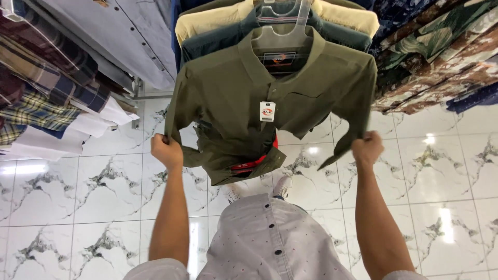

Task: Picking up a shirt on a hanger from a rack, inspecting it, and hanging it back up.

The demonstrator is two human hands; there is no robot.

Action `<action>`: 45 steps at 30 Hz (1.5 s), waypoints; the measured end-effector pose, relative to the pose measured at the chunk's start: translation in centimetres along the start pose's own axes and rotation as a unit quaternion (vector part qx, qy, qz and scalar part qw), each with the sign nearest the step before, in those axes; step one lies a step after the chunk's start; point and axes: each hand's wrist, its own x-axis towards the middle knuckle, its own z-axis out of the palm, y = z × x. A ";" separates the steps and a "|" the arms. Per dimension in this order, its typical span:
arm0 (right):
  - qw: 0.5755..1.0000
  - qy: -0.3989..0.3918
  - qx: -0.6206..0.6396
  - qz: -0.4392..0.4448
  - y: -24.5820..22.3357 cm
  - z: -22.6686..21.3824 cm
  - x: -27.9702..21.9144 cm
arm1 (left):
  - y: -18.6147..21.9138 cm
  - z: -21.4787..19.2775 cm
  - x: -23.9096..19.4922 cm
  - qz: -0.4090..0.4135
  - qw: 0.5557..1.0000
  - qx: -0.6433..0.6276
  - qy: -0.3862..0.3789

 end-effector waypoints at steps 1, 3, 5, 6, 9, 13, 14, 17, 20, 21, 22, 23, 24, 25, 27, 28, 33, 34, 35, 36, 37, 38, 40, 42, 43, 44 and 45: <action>1.000 0.000 -0.002 0.003 0.7 0.4 -0.2 | 0.2 0.3 -0.6 0.001 1.000 0.001 -0.003; 0.999 -0.008 -0.043 0.031 2.1 1.2 -0.5 | 0.5 0.7 -2.1 0.006 0.999 0.016 -0.030; 0.996 -0.068 -0.042 0.048 0.1 0.7 -2.3 | 1.0 0.9 -3.5 0.005 0.998 0.016 -0.054; 0.989 -0.125 -0.038 0.063 -0.9 0.5 -3.1 | 1.4 1.1 -4.0 0.005 0.997 0.014 -0.075; 0.996 -0.064 -0.028 0.048 1.9 1.5 -3.3 | 2.5 1.0 -4.9 0.032 0.996 0.045 -0.069; 0.983 -0.165 -0.083 -0.005 -3.3 0.1 -6.1 | 1.6 2.2 -6.6 0.064 0.994 0.044 -0.074; 0.984 -0.164 -0.060 0.018 -3.8 -0.1 -6.5 | 1.9 2.2 -7.0 0.053 0.991 0.023 -0.117; 0.983 -0.168 0.000 0.077 -3.9 0.2 -6.5 | 2.9 1.8 -7.3 0.029 0.980 0.016 -0.194; 0.983 -0.112 0.066 0.133 -2.2 1.9 -5.8 | 2.0 2.6 -7.6 0.022 0.983 0.030 -0.182; 0.982 -0.051 0.096 0.153 -1.5 2.6 -5.5 | 1.5 3.2 -7.8 0.028 0.990 0.030 -0.136; 0.982 -0.052 0.096 0.153 -0.7 3.7 -5.6 | 2.8 2.9 -8.1 0.028 0.990 0.030 -0.136; 0.988 0.000 0.074 0.138 0.0 4.7 -5.6 | 4.2 2.8 -8.5 0.014 0.989 0.012 -0.146; 0.990 0.052 0.051 0.122 0.7 5.7 -5.6 | 5.6 2.7 -8.8 0.001 0.988 -0.007 -0.156; 0.990 0.052 0.052 0.121 -0.7 5.7 -6.4 | 6.8 2.5 -9.2 0.001 0.988 -0.007 -0.155; 0.960 -0.268 -0.067 0.038 -3.2 5.4 -8.1 | 9.1 2.1 -9.9 -0.072 0.816 -0.002 -0.574; 0.961 -0.267 -0.067 0.039 -4.8 4.9 -9.4 | 9.7 1.7 -9.7 -0.072 0.815 -0.002 -0.575; 0.854 -0.519 0.000 -0.026 -7.0 4.2 -10.0 | 6.7 4.9 -7.0 -0.007 0.880 0.007 -0.475; 0.855 -0.517 0.002 -0.028 -5.2 5.3 -8.1 | 8.4 3.6 -4.9 -0.005 0.881 0.006 -0.473; 0.908 -0.405 0.018 -0.108 -3.6 6.5 -6.3 | 10.1 2.2 -2.8 0.043 0.926 -0.033 -0.374; 0.941 -0.283 0.035 -0.184 -2.0 7.7 -4.5 | 11.8 0.8 -0.7 0.090 0.956 -0.071 -0.269; 0.941 -0.281 0.037 -0.187 -6.1 5.4 -3.0 | 14.5 -0.8 1.1 0.092 0.957 -0.073 -0.266; 0.945 -0.137 0.066 -0.288 -10.1 3.0 -1.5 | 17.3 -2.6 2.9 0.194 0.956 -0.097 -0.199; 0.919 0.016 0.096 -0.382 -18.3 -1.2 0.3 | 21.8 -4.4 6.3 0.295 0.939 -0.123 -0.124; 0.884 0.068 0.125 -0.445 -25.9 -5.2 1.0 | 25.5 -4.7 8.9 0.454 0.883 -0.029 -0.115; 0.882 0.073 0.128 -0.448 -28.1 -5.8 1.3 | 26.6 -3.5 9.5 0.457 0.882 -0.031 -0.109; 0.852 0.033 0.072 -0.517 -30.3 -6.4 1.7 | 27.8 -2.4 10.2 0.491 0.863 0.000 -0.117; 0.815 -0.009 0.013 -0.579 -32.2 -7.1 1.9 | 28.9 -1.3 10.6 0.524 0.842 0.031 -0.128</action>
